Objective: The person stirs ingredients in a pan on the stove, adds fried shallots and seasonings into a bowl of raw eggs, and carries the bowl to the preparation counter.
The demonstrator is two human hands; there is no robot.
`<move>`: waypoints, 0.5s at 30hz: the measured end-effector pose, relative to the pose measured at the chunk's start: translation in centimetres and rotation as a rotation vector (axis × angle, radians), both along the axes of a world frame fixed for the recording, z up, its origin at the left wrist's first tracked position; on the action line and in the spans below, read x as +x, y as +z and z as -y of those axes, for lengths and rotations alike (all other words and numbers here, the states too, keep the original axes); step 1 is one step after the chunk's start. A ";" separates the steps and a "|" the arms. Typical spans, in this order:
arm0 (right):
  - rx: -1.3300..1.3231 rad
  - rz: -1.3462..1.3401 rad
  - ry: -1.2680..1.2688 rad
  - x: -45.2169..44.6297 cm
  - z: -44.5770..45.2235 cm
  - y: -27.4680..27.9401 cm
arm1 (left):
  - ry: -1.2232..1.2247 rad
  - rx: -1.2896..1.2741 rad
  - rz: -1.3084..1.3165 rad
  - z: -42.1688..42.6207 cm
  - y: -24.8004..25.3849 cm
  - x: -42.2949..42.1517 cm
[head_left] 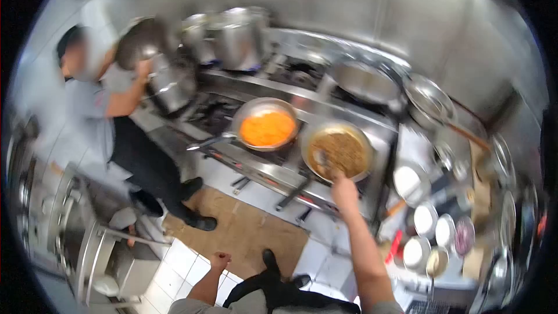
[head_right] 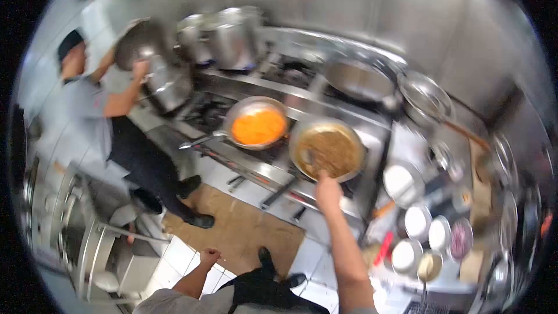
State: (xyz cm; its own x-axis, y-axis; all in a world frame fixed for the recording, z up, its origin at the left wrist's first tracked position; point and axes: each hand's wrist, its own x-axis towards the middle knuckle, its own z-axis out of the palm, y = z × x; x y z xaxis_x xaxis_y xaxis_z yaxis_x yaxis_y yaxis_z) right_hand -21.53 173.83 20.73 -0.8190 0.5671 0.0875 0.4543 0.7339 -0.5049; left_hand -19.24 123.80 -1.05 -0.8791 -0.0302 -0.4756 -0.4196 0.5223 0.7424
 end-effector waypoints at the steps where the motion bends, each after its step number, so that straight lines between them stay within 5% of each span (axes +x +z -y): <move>1: 0.045 0.072 0.002 -2.0 -0.1 0.8 | 0.088 0.010 -0.051 1.4 1.3 0.0; 3: 0.011 0.122 0.056 -5.8 -0.6 0.1 | 0.142 -0.087 -0.092 4.8 0.6 0.4; 4: 0.058 0.091 0.057 -6.4 0.2 0.8 | 0.115 -0.204 -0.016 3.9 6.4 0.9; 8: 0.152 0.187 0.043 -7.6 -0.7 -1.4 | 0.142 -0.247 0.062 10.3 1.4 3.7; 15: 0.177 0.192 0.080 -7.7 -2.0 -0.2 | 0.299 -0.229 0.114 12.1 1.5 8.0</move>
State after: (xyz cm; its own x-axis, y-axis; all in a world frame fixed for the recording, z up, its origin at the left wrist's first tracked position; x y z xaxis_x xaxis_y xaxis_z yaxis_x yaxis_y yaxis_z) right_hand -29.26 175.87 20.57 -0.8716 0.4899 0.0185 0.4665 0.8404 -0.2757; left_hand -11.24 111.72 0.46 -0.7572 -0.3938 -0.5212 -0.6516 0.5107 0.5609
